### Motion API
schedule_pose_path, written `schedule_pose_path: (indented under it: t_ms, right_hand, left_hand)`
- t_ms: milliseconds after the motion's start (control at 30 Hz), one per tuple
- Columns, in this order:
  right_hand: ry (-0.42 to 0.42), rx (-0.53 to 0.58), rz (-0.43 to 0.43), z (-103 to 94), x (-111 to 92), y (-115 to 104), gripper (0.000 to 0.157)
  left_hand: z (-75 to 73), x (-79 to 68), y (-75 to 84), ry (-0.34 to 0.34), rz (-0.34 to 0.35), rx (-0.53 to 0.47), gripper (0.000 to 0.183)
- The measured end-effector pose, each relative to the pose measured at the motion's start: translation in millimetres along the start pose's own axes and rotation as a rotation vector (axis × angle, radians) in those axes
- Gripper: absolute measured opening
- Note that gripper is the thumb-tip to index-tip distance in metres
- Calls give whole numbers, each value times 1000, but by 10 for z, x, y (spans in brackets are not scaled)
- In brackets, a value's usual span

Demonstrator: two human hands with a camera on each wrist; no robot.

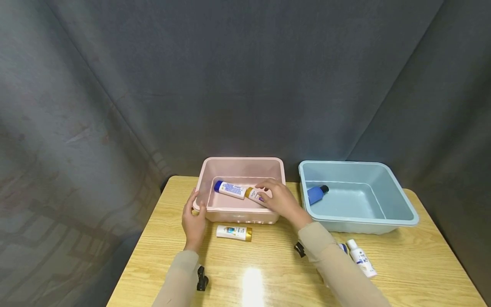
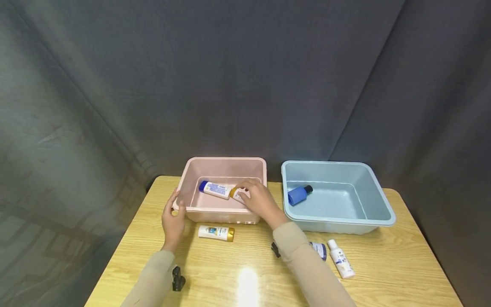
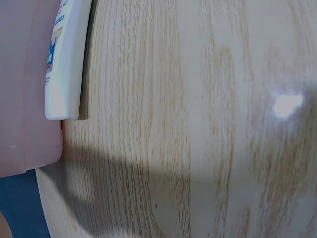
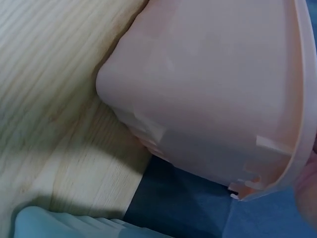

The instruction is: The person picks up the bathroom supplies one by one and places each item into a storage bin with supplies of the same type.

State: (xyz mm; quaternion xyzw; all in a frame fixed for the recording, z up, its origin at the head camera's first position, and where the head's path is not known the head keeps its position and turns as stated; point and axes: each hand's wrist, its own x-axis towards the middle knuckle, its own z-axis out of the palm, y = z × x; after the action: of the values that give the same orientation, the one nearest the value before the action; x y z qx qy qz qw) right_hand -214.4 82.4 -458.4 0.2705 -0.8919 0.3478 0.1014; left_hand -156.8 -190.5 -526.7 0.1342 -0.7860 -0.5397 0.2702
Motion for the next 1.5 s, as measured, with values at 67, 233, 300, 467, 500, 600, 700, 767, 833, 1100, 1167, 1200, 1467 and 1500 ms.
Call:
schedule_pose_path:
  t_ms: [67,233,300,467,500,600,700,767,833,1100,1167,1200,1467,1500]
  right_hand:
    - [20,12,-10,-16,-41,-26,22]
    - [67,10,-45,-28,-134,-102,22]
    - [80,1,-62,-31,-167,-135,22]
    - [103,-2,-88,-32,-241,-205,21]
    - [111,-2,-96,-31,-256,-214,20]
    - [154,6,-143,-18,-302,-223,20]
    - [212,27,-207,1,-352,-225,20]
    - [244,42,-250,9,-379,-230,20]
    - [264,53,-288,13,-400,-236,20]
    - [279,80,-392,62,-507,-280,21]
    - [289,77,-410,101,-534,-293,21]
    - [291,78,-417,121,-548,-300,21]
    - [258,114,-441,275,-653,-372,15]
    - [257,115,-440,296,-668,-378,17]
  left_hand:
    - [0,4,0,-1,3,-3,38]
    - [0,10,2,-4,2,-6,38]
    - [0,8,5,-3,0,-8,38]
    - [0,6,11,-6,0,-11,38]
    - [0,7,9,-6,1,-12,38]
    - [1,12,4,-7,7,-13,37]
    - [1,15,0,-5,12,-8,37]
    - [1,16,1,-4,14,-2,37]
    - [0,17,3,-2,13,1,37]
    - [2,10,20,1,7,3,38]
    - [1,10,19,1,7,6,38]
    - [0,8,19,1,6,6,38]
    - [-4,-10,39,2,-6,4,38]
    - [-5,-9,39,1,-6,4,38]
